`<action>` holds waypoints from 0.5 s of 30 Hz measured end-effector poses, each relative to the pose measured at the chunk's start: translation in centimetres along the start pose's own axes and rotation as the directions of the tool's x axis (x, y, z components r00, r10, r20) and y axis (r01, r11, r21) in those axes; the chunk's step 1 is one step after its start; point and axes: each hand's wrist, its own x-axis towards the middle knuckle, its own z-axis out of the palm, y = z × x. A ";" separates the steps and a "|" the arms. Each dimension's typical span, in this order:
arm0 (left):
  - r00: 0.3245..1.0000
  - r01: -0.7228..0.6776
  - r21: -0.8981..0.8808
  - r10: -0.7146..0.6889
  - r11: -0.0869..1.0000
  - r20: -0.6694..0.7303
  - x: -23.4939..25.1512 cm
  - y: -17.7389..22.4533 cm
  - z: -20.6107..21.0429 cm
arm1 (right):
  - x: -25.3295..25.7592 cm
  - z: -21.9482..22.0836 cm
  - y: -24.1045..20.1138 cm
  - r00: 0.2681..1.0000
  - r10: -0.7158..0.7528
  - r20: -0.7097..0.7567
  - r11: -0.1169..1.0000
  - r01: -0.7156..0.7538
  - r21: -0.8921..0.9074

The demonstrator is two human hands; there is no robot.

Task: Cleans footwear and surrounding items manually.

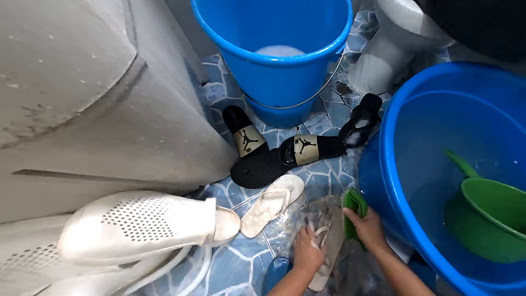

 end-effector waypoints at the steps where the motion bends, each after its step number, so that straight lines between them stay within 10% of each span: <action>1: 0.999 0.020 -0.008 -0.020 1.000 0.049 0.2 0.4 -0.4 | -0.1 0.2 -0.7 1.000 0.004 0.004 0.999 -0.004 0.037; 6: 0.939 -0.333 0.041 0.327 0.942 0.109 -1.5 3.6 -2.2 | -1.6 -0.5 -4.4 0.968 -0.233 0.095 0.972 0.229 0.052; 10: 0.729 -0.681 0.278 0.666 0.678 0.161 -1.5 5.6 -1.9 | -2.6 -2.7 -7.6 0.861 -0.496 0.112 0.867 0.498 0.019; 15: 0.751 -0.641 0.322 0.483 0.697 0.450 1.8 0.8 -1.1 | -2.4 -3.6 -8.5 0.922 -0.286 0.262 0.958 0.266 0.109</action>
